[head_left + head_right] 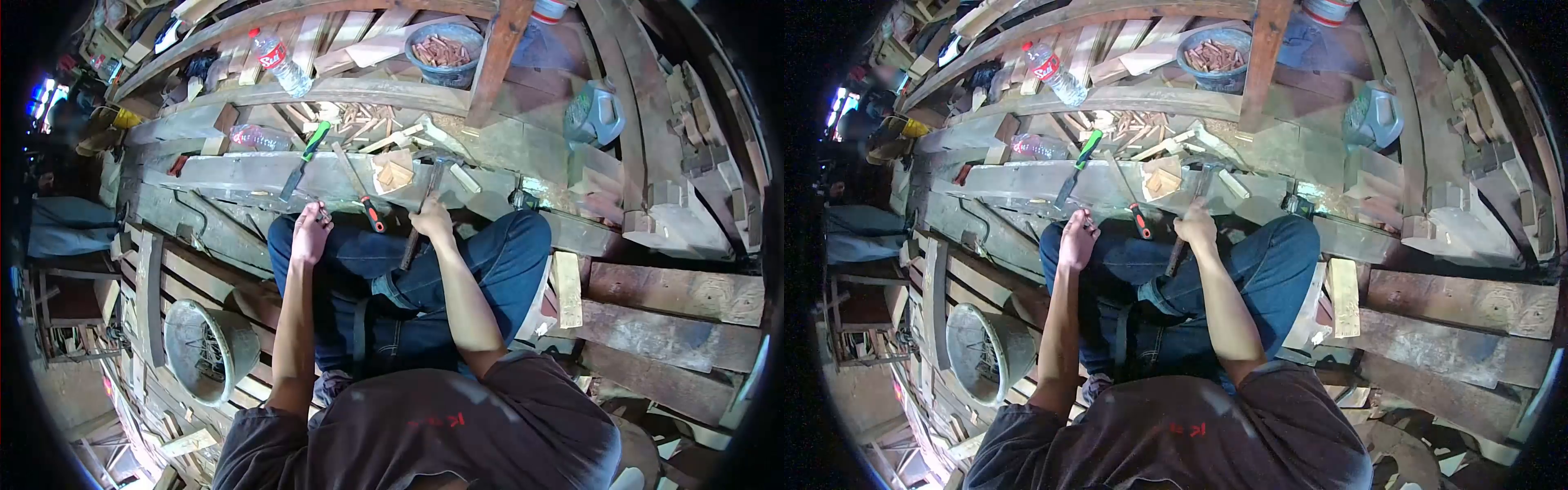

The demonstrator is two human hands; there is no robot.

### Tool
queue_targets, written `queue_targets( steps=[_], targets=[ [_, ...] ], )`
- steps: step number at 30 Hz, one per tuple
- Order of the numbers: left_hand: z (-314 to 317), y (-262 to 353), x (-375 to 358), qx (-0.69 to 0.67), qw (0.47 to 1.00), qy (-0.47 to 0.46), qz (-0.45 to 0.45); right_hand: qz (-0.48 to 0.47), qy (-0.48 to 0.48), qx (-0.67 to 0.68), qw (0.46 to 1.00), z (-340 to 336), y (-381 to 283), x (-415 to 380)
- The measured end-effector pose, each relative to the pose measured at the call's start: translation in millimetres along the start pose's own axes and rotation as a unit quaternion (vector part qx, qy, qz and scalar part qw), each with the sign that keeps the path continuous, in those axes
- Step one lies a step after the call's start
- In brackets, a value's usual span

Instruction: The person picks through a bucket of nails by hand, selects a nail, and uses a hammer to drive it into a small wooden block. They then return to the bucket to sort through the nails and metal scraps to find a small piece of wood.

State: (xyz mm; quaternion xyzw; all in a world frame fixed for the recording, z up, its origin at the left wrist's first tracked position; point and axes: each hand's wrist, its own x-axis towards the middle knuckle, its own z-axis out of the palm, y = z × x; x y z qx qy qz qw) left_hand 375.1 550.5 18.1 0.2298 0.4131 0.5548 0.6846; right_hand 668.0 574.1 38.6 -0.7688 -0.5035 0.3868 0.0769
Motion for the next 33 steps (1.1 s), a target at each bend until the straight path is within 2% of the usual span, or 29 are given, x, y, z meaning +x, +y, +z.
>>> queue_targets(
  steps=[5, 8, 9, 10, 12, 13, 16, 17, 20, 25, 29, 32, 33],
  targets=[
    [14, 2, -3, -0.003, 0.999, 0.042, -0.002, -0.046, 0.113, 0.175, 0.977, 33, 22, 32],
    [10, -1, 1, 0.003, 0.999, 0.046, -0.013, -0.022, 0.156, 0.285, 0.945, 57, 37, 50],
    [6, -2, 2, 0.027, 0.999, 0.033, -0.013, 0.01, 0.127, 0.367, 0.922, 27, 16, 18],
    [5, -3, 2, 0.025, 0.999, 0.027, -0.01, 0.014, 0.065, 0.451, 0.89, 30, 21, 25],
    [2, -4, 2, 0.021, 1.0, 0.016, -0.003, 0.018, -0.063, 0.603, 0.795, 28, 22, 33],
    [1, -4, 1, 0.02, 1.0, 0.013, -0.004, 0.05, -0.022, 0.647, 0.761, 28, 15, 30],
    [0, -4, 1, 0.018, 1.0, 0.005, -0.003, 0.032, -0.039, 0.635, 0.771, 30, 22, 39],
    [0, -5, 0, 0.016, 1.0, 0.002, -0.002, 0.037, -0.037, 0.665, 0.745, 34, 24, 42],
    [1, -5, 1, 0.01, 1.0, 0.008, -0.001, 0.028, 0.003, 0.674, 0.738, 32, 25, 43],
    [-2, -7, 3, 0.005, 1.0, 0.008, 0.001, 0.026, 0.047, 0.617, 0.785, 26, 18, 32],
    [2, -6, 1, 0.016, 1.0, 0.01, 0.001, -0.034, 0.037, 0.619, 0.784, 11, 14, 27],
    [2, -6, 1, 0.017, 1.0, 0.008, 0.001, -0.105, -0.055, 0.703, 0.702, -15, 13, 13],
    [2, -6, 1, 0.019, 1.0, 0.011, 0.0, -0.157, -0.094, 0.728, 0.661, -25, 10, 5]
  ],
)
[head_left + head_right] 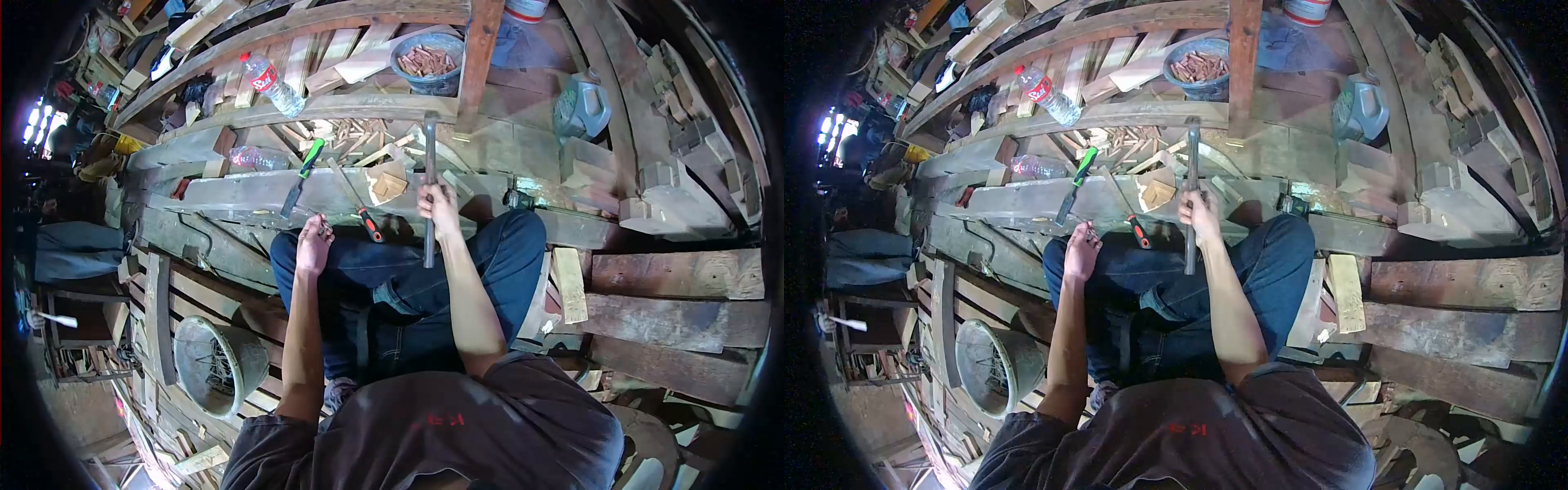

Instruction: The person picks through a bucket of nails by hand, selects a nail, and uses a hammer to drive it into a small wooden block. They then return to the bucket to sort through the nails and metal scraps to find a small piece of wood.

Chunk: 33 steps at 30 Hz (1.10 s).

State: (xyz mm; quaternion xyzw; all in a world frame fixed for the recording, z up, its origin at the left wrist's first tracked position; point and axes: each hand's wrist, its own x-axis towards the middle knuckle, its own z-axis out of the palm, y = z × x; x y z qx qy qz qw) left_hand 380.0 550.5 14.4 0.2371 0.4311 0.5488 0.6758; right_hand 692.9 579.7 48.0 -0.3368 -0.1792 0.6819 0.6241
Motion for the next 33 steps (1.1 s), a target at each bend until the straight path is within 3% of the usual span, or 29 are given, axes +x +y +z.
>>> queue_targets(
  steps=[3, 7, 11, 15, 17, 23, 25, 26, 29, 33],
  targets=[
    [-1, -1, 2, 0.005, 1.0, 0.002, -0.001, 0.03, -0.089, 0.067, 0.993, 22, -23, -12],
    [0, -2, 2, 0.005, 1.0, 0.003, 0.001, 0.074, -0.063, -0.034, 0.995, 21, -10, -9],
    [1, 1, 1, 0.038, 0.999, -0.013, -0.006, 0.1, -0.069, 0.045, 0.992, 18, -9, -14],
    [35, -1, 9, 0.115, 0.992, -0.044, -0.029, 0.105, -0.105, 0.101, 0.984, 4, -12, -8],
    [78, -1, 10, 0.16, 0.984, -0.079, 0.004, 0.112, -0.163, 0.151, 0.969, 1, -12, -8],
    [149, -50, 71, 0.263, 0.942, -0.205, 0.036, 0.124, -0.347, 0.225, 0.902, -6, -30, -13],
    [163, -74, 90, 0.277, 0.943, -0.185, 0.02, 0.122, -0.376, 0.221, 0.892, -9, -37, -15],
    [167, -84, 99, 0.259, 0.949, -0.177, -0.033, 0.119, -0.39, 0.219, 0.886, -10, -40, -16],
    [176, -123, 126, 0.27, 0.952, -0.143, -0.023, 0.086, -0.413, 0.221, 0.879, -9, -49, -18],
    [194, -131, 130, 0.506, 0.854, -0.096, 0.076, 0.036, -0.424, 0.272, 0.863, -16, -50, -16]
  ],
)
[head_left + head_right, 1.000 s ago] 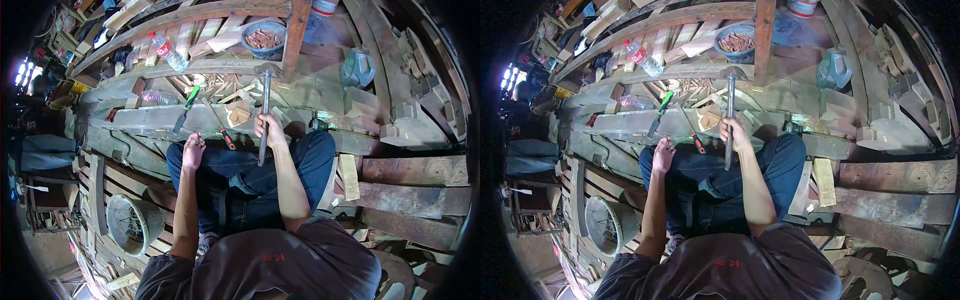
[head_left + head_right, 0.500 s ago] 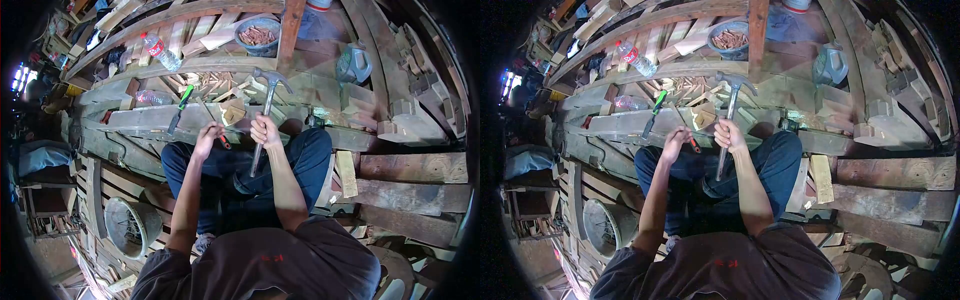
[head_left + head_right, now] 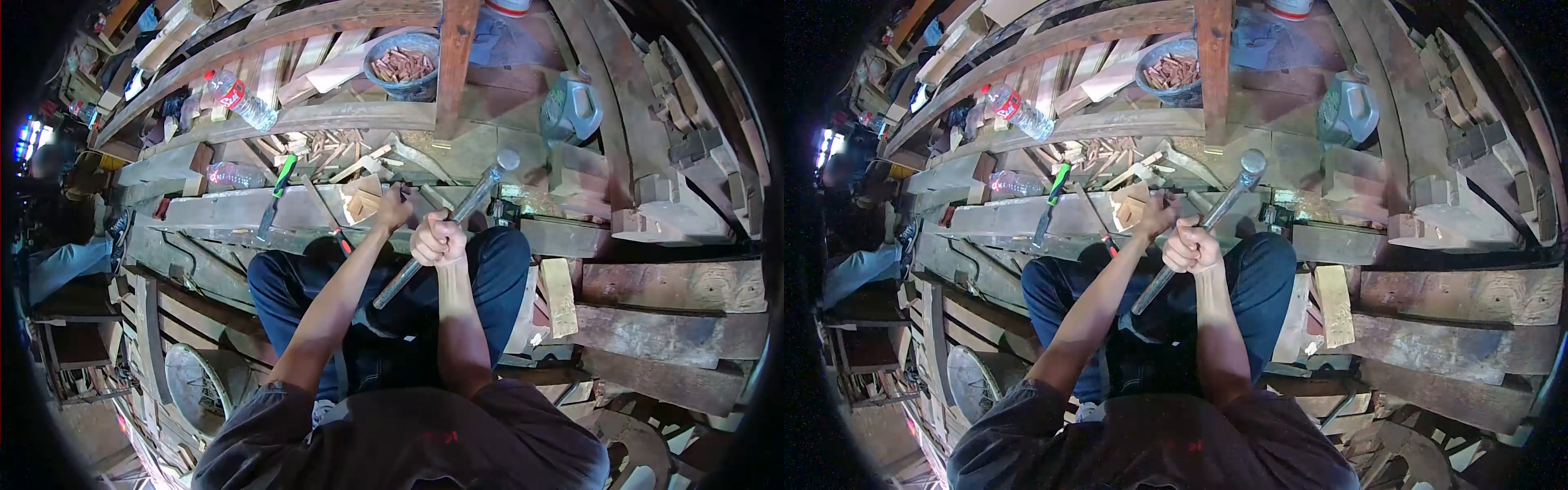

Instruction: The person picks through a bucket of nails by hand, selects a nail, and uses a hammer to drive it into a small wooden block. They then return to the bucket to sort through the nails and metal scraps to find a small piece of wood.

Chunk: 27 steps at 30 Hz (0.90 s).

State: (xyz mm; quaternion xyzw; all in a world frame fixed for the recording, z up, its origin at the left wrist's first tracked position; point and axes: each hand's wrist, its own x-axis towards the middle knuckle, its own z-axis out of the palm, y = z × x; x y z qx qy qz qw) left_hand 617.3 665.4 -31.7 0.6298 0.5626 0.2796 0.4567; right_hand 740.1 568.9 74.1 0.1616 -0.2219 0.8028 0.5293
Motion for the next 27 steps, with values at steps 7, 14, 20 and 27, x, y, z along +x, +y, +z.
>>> queue_targets(
  steps=[7, 14, 20, 27],
  targets=[
    [22, -3, 7, 0.144, 0.985, 0.06, 0.078, -0.042, -0.039, -0.014, 0.998, 6, -12, 3],
    [25, -3, -2, -0.075, 0.993, 0.085, 0.008, -0.03, -0.022, 0.008, 0.999, 6, -12, -1],
    [-14, 23, -19, -0.559, 0.806, -0.087, -0.173, -0.02, -0.019, 0.018, 0.999, 5, -11, -1],
    [-49, 66, -37, -0.5, 0.84, -0.064, -0.201, -0.022, -0.009, 0.008, 1.0, 3, -10, 0]
  ],
)
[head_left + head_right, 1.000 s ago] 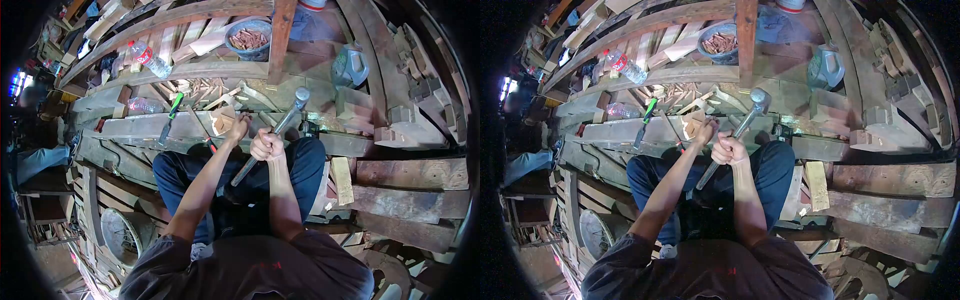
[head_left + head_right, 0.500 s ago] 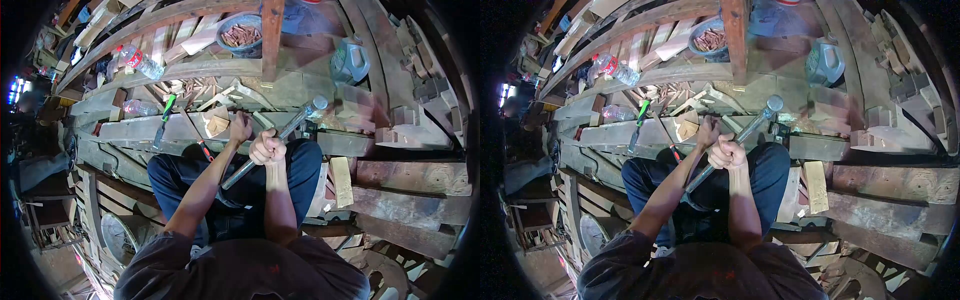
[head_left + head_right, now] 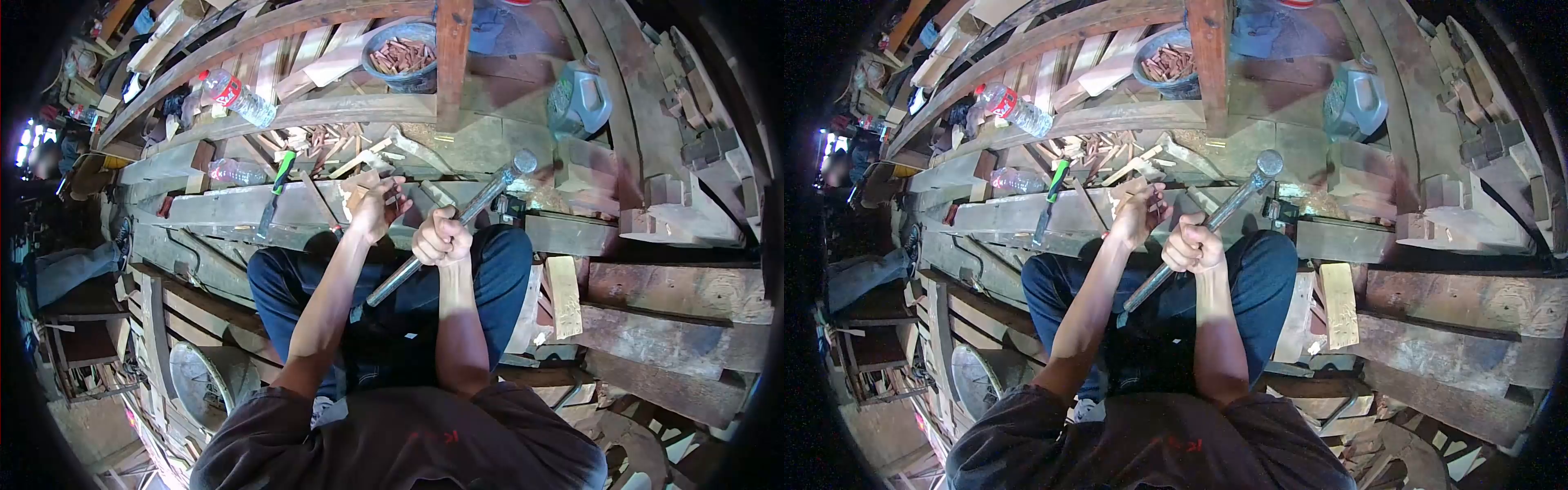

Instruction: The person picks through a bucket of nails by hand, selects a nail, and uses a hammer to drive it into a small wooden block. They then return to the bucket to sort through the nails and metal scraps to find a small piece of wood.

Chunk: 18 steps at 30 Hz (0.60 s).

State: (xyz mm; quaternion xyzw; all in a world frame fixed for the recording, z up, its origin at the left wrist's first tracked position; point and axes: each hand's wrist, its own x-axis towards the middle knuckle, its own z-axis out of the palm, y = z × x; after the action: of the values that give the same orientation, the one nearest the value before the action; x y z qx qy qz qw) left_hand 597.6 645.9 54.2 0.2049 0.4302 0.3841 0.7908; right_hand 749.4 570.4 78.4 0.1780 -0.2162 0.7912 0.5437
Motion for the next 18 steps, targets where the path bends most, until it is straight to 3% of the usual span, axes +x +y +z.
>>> queue_targets(
  steps=[5, 9, 10, 13, 18],
  targets=[
    [-4, 9, -12, 0.068, 0.994, -0.036, 0.072, 0.021, 0.016, 0.001, 1.0, -8, 3, -4],
    [-7, 14, -17, 0.05, 0.994, -0.022, 0.093, 0.04, 0.062, -0.005, 0.997, -11, 9, -8],
    [-15, 13, -14, 0.025, 0.993, -0.059, 0.104, 0.049, 0.07, -0.003, 0.996, -12, 10, -9],
    [-22, 7, -9, 0.091, 0.987, -0.021, 0.131, 0.059, 0.086, 0.011, 0.994, -9, 16, -10],
    [-35, -22, 13, 0.427, 0.883, 0.01, 0.194, 0.057, 0.096, -0.024, 0.993, -1, 12, -9]
  ],
)
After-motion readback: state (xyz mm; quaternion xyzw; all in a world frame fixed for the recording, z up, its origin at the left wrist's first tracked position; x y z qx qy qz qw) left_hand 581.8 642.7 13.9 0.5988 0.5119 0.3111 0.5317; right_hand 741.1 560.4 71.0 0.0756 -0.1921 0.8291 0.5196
